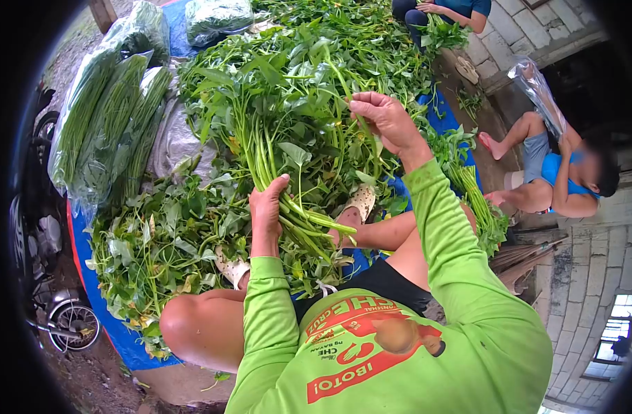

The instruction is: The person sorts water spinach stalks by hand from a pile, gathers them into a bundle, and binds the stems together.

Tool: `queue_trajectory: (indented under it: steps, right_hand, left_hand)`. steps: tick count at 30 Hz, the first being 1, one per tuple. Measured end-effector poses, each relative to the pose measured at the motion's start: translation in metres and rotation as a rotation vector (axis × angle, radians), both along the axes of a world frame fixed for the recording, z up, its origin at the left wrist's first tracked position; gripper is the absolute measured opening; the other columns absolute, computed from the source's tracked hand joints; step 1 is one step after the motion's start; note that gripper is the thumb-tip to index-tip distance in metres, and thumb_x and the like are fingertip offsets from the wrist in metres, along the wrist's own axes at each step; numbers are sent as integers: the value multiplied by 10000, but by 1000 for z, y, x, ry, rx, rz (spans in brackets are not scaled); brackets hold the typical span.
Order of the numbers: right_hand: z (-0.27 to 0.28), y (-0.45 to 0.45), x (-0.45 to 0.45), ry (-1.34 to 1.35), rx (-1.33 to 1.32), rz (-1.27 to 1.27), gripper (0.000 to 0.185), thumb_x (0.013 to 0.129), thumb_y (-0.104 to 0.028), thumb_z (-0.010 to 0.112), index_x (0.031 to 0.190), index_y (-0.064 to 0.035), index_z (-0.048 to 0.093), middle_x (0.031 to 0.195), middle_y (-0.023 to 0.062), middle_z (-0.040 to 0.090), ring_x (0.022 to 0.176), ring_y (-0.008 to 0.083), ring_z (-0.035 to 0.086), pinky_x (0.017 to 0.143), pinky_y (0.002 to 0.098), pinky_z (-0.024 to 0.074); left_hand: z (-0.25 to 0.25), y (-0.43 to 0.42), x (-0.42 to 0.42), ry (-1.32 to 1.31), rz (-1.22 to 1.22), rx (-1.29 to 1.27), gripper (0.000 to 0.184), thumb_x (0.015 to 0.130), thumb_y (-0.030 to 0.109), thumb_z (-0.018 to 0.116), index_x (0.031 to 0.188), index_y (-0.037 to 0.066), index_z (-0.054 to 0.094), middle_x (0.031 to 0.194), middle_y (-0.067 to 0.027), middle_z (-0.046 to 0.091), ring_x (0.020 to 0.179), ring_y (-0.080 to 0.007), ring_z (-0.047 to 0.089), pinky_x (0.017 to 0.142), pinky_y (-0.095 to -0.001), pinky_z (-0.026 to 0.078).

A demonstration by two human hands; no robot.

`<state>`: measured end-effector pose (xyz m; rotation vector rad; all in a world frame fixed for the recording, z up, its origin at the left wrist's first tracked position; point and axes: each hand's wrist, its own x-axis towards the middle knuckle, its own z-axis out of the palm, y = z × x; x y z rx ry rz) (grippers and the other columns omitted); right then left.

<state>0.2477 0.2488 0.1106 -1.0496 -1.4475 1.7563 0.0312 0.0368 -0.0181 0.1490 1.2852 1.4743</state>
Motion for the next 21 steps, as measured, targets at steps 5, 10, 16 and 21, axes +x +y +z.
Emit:
queue_trajectory:
  steps: [5, 10, 16, 21]
  right_hand:
    - [31, -31, -17, -573, 876, -92, 282, 946, -243, 776, 1164, -70, 820, 930, 143, 808, 773, 239, 765, 732, 343, 606]
    - [26, -57, -75, -721, 798, -51, 283, 941, -317, 715, 1092, -113, 839, 993, 145, 819, 872, 347, 782, 813, 435, 625]
    - [-120, -103, -101, -563, 214, 152, 304, 909, -280, 840, 1134, -77, 854, 1093, 126, 840, 952, 235, 805, 920, 360, 623]
    - [-139, -104, -111, -455, -121, 136, 289, 913, -163, 865, 1142, 12, 837, 978, 115, 831, 793, 148, 748, 746, 320, 618]
  left_hand:
    - [-16, -2, 4, -59, 32, -14, 355, 899, 243, 882, 1119, 26, 707, 905, -44, 701, 702, -152, 661, 640, -320, 572]
    - [-36, -1, 16, -81, 66, -24, 339, 901, 262, 890, 1094, 50, 708, 858, -10, 673, 670, -153, 641, 623, -327, 559]
    - [-33, -4, 24, -161, 173, 157, 315, 964, 303, 837, 1141, 75, 710, 931, -12, 705, 764, -125, 682, 674, -300, 584]
    - [-47, -26, 13, -128, 7, 224, 478, 979, 286, 827, 1349, 30, 664, 1123, -13, 722, 903, -118, 677, 817, -293, 584]
